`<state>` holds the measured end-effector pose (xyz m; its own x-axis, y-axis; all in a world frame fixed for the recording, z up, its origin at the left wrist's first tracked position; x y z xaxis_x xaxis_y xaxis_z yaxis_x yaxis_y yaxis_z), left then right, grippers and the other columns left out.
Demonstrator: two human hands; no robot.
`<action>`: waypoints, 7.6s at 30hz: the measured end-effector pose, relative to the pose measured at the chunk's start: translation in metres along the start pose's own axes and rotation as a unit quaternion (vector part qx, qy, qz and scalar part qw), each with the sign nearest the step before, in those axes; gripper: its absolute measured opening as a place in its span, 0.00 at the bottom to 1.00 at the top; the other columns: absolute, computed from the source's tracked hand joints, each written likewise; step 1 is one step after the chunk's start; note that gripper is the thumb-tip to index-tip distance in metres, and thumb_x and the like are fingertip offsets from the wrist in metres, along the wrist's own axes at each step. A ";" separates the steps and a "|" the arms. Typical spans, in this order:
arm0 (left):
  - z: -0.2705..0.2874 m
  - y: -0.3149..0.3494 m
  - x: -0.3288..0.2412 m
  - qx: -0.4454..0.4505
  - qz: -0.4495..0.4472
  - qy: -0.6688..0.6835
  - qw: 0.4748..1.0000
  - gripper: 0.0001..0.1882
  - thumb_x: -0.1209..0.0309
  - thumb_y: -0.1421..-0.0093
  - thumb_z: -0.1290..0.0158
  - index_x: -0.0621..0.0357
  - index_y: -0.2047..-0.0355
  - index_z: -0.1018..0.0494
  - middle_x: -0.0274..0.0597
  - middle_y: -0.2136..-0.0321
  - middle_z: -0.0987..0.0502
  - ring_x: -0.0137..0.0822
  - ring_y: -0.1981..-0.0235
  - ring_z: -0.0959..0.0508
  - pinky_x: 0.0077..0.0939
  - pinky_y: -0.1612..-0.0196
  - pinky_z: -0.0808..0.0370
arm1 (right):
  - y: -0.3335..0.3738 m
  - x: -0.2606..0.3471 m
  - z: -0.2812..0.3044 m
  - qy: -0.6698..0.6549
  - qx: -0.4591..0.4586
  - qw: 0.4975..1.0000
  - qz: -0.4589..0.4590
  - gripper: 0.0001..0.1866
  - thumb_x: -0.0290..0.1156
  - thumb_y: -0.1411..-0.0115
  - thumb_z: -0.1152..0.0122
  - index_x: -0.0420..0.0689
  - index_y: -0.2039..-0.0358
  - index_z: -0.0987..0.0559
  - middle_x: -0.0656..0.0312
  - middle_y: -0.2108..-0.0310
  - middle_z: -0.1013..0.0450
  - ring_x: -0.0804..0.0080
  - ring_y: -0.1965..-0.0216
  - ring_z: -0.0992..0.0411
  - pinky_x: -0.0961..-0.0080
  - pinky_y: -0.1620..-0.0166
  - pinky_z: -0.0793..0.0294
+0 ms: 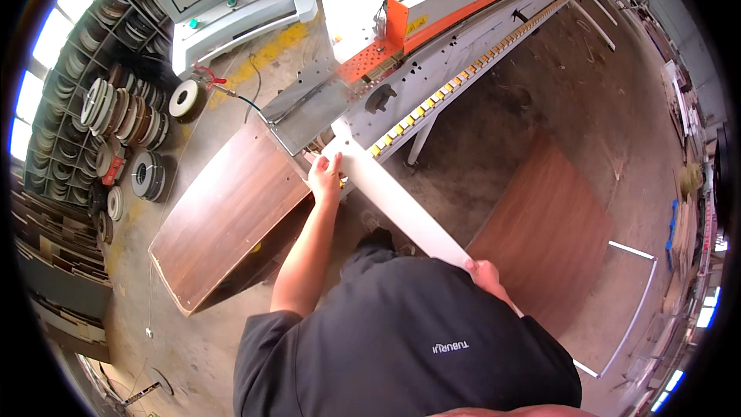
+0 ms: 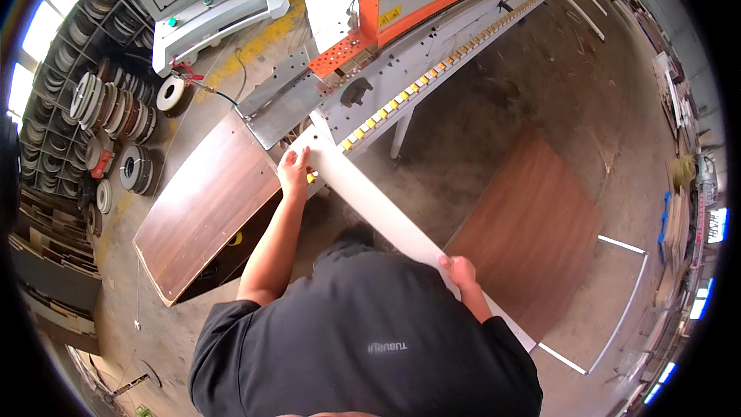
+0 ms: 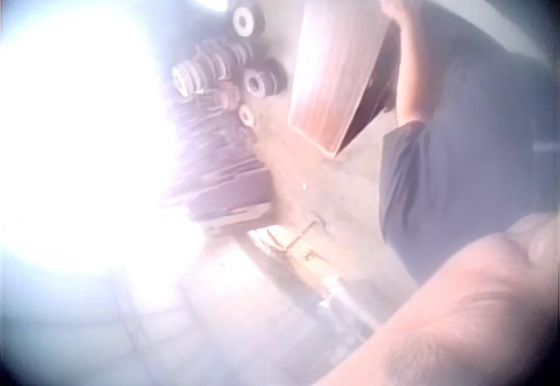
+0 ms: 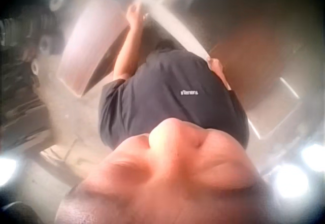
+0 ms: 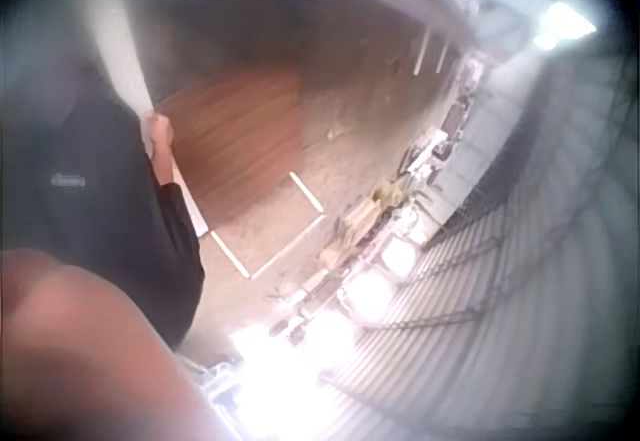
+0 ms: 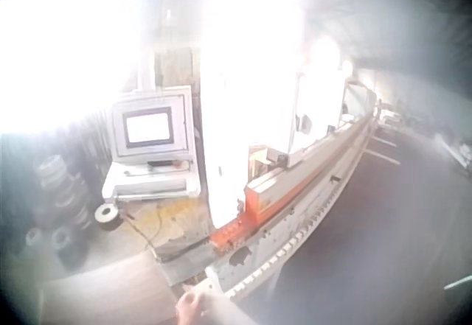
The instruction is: The person picks up white rectangular boards from the floor and places them onto a conveyor belt feeding a large industrial machine. They repeat this process for several boards, then walk to a nearby rack to retrieve more boards and return them to the machine.
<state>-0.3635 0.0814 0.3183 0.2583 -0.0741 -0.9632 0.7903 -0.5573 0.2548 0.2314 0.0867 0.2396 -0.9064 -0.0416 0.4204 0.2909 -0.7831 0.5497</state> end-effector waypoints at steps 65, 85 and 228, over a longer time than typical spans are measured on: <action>-0.398 -0.186 0.033 0.080 0.113 0.011 0.990 0.44 0.74 0.35 0.43 0.50 0.21 0.48 0.38 0.68 0.17 0.27 0.72 0.18 0.24 0.65 0.20 | -0.381 0.052 0.281 0.105 0.050 0.990 -0.081 0.46 0.77 0.32 0.63 0.48 0.53 0.12 0.39 0.55 0.19 0.39 0.46 0.22 0.49 0.45 0.23; -0.304 -0.041 0.043 0.317 -0.412 -0.519 0.679 0.27 0.68 0.45 0.37 0.55 0.43 0.20 0.58 0.27 0.41 0.61 0.33 0.33 0.51 0.33 0.31 | -0.071 -0.030 -0.103 -0.375 0.142 0.892 -0.210 0.46 0.70 0.31 0.53 0.51 0.24 0.37 0.58 0.23 0.42 0.58 0.26 0.41 0.57 0.29 0.37; -2.048 2.041 0.889 0.123 0.296 -0.435 0.842 0.23 0.54 0.36 0.46 0.51 0.45 0.23 0.40 0.49 0.21 0.43 0.49 0.22 0.46 0.52 0.24 | 0.576 -2.856 1.038 -0.652 -0.129 0.683 -0.304 0.21 0.46 0.32 0.44 0.45 0.48 0.19 0.48 0.49 0.19 0.52 0.48 0.19 0.57 0.49 0.19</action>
<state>2.6168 0.5716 0.1565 -0.0221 -0.9165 -0.3994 0.5003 -0.3560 0.7893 3.3060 0.3983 0.1051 0.2568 0.7955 0.5488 -0.2328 -0.5002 0.8340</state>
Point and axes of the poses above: each hand's wrist, its own y-axis away from the middle knuckle, its own z-axis out of the back of the hand, x = y × z, the point moved 7 cm from there along -y, towards the middle knuckle
